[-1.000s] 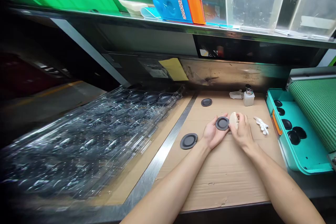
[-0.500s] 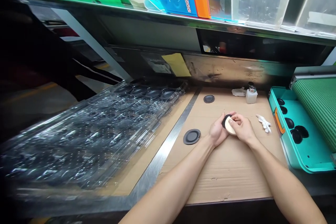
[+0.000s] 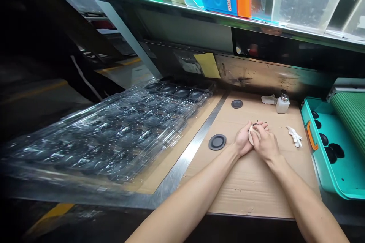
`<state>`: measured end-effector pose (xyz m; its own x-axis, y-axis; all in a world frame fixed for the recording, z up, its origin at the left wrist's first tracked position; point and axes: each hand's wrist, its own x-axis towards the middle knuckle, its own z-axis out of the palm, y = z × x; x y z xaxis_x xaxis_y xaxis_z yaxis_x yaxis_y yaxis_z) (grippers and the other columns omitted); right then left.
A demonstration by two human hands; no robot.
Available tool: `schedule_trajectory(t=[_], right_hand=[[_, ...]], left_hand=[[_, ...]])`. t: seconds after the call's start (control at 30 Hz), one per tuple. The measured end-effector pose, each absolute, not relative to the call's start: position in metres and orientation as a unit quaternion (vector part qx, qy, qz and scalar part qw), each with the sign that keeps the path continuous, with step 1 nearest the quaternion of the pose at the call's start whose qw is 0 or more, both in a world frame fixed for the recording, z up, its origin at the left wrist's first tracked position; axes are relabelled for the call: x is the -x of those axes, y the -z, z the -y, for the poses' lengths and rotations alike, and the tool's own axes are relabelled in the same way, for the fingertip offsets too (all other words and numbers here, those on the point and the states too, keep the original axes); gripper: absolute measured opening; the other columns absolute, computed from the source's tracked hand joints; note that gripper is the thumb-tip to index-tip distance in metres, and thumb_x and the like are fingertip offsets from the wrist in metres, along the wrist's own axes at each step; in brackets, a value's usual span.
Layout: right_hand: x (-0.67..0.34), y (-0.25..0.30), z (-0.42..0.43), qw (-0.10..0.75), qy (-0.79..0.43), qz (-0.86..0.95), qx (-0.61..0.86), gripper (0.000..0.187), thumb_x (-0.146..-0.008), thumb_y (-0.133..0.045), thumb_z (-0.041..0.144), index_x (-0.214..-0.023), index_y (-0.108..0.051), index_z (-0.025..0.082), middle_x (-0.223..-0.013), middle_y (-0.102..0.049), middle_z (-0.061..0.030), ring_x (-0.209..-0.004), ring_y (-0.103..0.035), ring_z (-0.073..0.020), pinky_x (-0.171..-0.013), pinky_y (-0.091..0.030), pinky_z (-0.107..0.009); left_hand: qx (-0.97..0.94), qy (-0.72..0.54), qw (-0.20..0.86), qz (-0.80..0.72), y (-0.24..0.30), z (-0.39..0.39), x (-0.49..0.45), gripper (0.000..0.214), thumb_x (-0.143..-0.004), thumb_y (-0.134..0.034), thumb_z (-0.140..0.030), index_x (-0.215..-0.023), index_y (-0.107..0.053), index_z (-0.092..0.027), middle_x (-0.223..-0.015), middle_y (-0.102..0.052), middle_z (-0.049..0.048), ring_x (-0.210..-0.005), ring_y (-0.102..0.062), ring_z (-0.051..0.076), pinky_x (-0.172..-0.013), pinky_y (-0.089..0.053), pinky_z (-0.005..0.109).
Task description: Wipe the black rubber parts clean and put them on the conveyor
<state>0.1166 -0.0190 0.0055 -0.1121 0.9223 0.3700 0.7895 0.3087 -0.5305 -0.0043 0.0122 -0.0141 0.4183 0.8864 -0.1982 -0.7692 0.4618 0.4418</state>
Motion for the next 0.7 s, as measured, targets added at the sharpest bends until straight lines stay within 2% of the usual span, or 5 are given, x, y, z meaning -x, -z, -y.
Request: schedule_trajectory(t=[0.2, 0.3, 0.43, 0.53, 0.7], right_hand=[[-0.116, -0.003, 0.012, 0.274, 0.009, 0.695, 0.665, 0.035, -0.104, -0.042, 0.042, -0.123, -0.065, 0.024, -0.098, -0.077, -0.0089, -0.078, -0.070, -0.0233, -0.068, -0.044, -0.029], [-0.115, -0.003, 0.014, 0.253, 0.019, 0.714, 0.653, 0.035, -0.104, -0.042, 0.041, -0.125, -0.064, 0.024, -0.102, -0.076, -0.0105, -0.080, -0.070, -0.0229, -0.067, -0.043, -0.029], [-0.107, -0.002, 0.017, 0.227, 0.044, 0.691, 0.685, 0.036, -0.105, -0.040, 0.040, -0.125, -0.063, 0.021, -0.095, -0.077, -0.0107, -0.072, -0.068, -0.0226, -0.062, -0.038, -0.029], [-0.104, -0.001, 0.017, 0.219, 0.052, 0.719, 0.657, 0.037, -0.105, -0.041, 0.041, -0.128, -0.062, 0.021, -0.103, -0.077, -0.0121, -0.077, -0.069, -0.0220, -0.062, -0.037, -0.028], [-0.129, -0.008, 0.007, 0.245, 0.019, 0.650, 0.719, 0.035, -0.105, -0.043, 0.042, -0.125, -0.063, 0.022, -0.100, -0.076, -0.0091, -0.082, -0.069, -0.0223, -0.069, -0.038, -0.028]], left_hand=[[-0.124, -0.503, 0.829, -0.211, 0.010, -0.010, 0.004, 0.048, -0.107, -0.035, -0.039, -0.092, -0.072, -0.013, -0.105, -0.076, 0.0140, -0.106, -0.071, 0.023, -0.109, -0.049, 0.040], [-0.131, -0.497, 0.833, -0.206, 0.010, -0.010, 0.002, 0.047, -0.107, -0.037, -0.039, -0.096, -0.073, -0.012, -0.107, -0.075, 0.0157, -0.108, -0.070, 0.024, -0.110, -0.048, 0.039], [-0.121, -0.504, 0.829, -0.212, 0.013, -0.011, 0.002, 0.045, -0.107, -0.037, -0.039, -0.100, -0.072, -0.012, -0.108, -0.075, 0.0148, -0.105, -0.071, 0.023, -0.110, -0.048, 0.040], [-0.113, -0.499, 0.832, -0.213, 0.013, -0.011, 0.002, 0.042, -0.106, -0.039, -0.038, -0.101, -0.071, -0.011, -0.111, -0.074, 0.0168, -0.108, -0.070, 0.024, -0.108, -0.049, 0.036], [-0.107, -0.488, 0.839, -0.217, 0.005, -0.010, 0.010, 0.045, -0.107, -0.033, -0.042, -0.101, -0.065, -0.011, -0.116, -0.072, 0.0178, -0.107, -0.071, 0.026, -0.097, -0.055, 0.040]])
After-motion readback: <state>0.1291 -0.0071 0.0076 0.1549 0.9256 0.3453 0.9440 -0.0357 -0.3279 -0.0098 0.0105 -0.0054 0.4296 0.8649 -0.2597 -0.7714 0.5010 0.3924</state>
